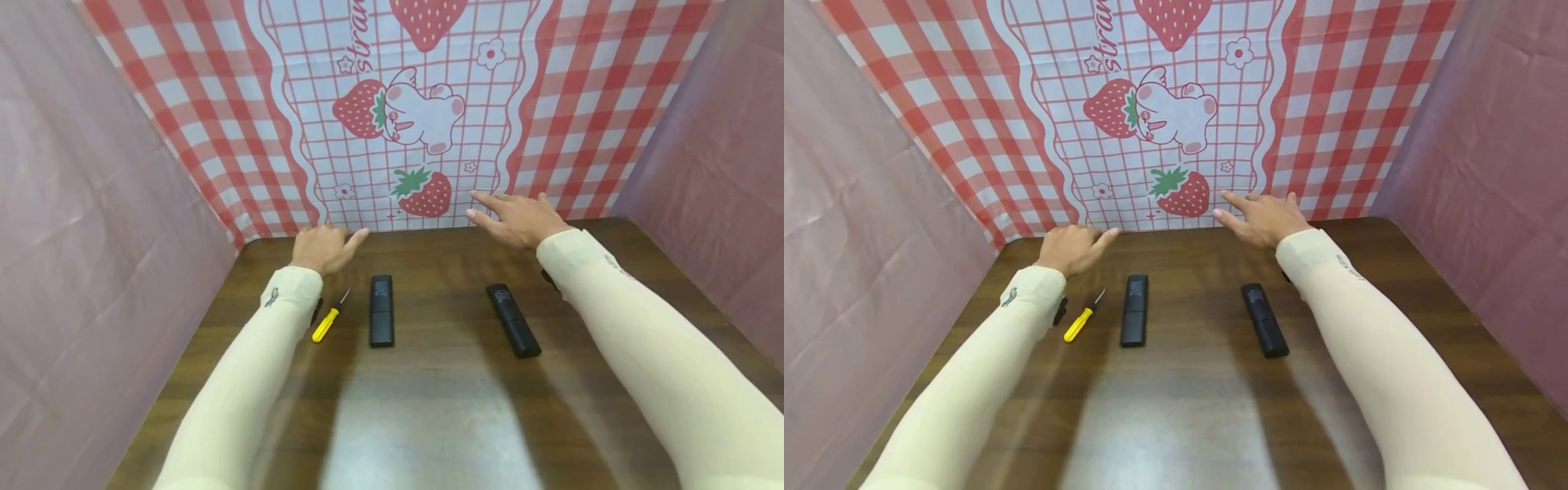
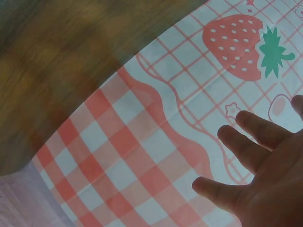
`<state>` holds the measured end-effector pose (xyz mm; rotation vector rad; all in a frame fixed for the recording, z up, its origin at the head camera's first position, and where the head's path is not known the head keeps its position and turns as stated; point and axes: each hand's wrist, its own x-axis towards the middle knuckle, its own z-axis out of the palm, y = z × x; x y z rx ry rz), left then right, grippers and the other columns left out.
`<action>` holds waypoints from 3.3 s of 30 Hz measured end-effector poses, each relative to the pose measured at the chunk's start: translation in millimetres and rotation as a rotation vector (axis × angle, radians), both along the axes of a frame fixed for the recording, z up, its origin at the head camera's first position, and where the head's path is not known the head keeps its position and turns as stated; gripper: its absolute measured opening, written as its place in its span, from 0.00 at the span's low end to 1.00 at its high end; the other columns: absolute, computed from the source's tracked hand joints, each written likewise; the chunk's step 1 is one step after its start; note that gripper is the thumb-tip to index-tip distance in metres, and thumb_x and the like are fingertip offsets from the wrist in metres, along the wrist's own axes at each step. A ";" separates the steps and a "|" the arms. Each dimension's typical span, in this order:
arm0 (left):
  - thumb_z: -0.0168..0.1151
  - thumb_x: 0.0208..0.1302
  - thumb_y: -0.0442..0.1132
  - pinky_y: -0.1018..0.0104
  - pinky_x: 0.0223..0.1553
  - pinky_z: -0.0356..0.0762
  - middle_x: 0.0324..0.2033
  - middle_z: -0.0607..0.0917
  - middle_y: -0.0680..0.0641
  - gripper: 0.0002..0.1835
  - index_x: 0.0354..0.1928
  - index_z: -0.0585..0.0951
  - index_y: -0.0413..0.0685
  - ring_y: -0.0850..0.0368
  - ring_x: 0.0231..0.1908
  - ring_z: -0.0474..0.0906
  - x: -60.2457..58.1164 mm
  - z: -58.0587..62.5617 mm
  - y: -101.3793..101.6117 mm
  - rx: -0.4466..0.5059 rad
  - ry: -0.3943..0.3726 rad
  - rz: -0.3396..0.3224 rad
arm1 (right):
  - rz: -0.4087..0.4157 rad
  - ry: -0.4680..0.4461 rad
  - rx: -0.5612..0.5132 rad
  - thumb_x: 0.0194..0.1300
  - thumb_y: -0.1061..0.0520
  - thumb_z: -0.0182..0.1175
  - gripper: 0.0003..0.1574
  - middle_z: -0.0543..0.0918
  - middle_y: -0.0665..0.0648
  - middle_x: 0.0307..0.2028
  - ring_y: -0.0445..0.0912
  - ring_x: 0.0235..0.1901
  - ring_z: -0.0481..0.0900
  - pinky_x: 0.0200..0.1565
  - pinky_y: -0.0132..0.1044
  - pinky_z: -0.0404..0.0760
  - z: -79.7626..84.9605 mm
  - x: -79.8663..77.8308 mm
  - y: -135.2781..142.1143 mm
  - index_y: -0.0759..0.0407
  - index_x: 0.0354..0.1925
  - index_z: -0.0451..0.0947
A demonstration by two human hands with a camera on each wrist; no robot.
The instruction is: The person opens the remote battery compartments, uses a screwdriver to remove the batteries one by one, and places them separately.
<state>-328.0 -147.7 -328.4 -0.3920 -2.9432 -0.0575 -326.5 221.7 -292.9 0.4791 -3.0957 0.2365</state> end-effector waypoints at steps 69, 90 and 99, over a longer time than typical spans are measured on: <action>0.50 0.76 0.57 0.50 0.30 0.79 0.38 0.89 0.51 0.20 0.43 0.88 0.56 0.49 0.33 0.85 35.2 -70.9 46.2 0.142 0.118 -0.106 | 0.102 0.036 -0.058 0.75 0.26 0.35 0.50 0.84 0.65 0.53 0.60 0.50 0.82 0.48 0.63 0.76 -54.2 32.1 3.0 0.65 0.60 0.78; 0.52 0.75 0.54 0.52 0.39 0.80 0.41 0.89 0.55 0.17 0.49 0.88 0.58 0.54 0.37 0.85 47.4 -77.0 73.0 0.291 0.024 -0.157 | 0.094 0.061 -0.124 0.74 0.26 0.39 0.47 0.86 0.59 0.46 0.54 0.44 0.83 0.45 0.60 0.77 -73.3 45.7 11.2 0.63 0.57 0.80; 0.53 0.75 0.53 0.54 0.41 0.79 0.42 0.89 0.55 0.16 0.49 0.88 0.58 0.56 0.40 0.85 53.1 -81.5 82.1 0.307 0.005 -0.180 | 0.079 0.032 -0.124 0.74 0.26 0.39 0.48 0.84 0.64 0.51 0.57 0.47 0.83 0.47 0.61 0.77 -80.5 47.9 16.6 0.66 0.59 0.78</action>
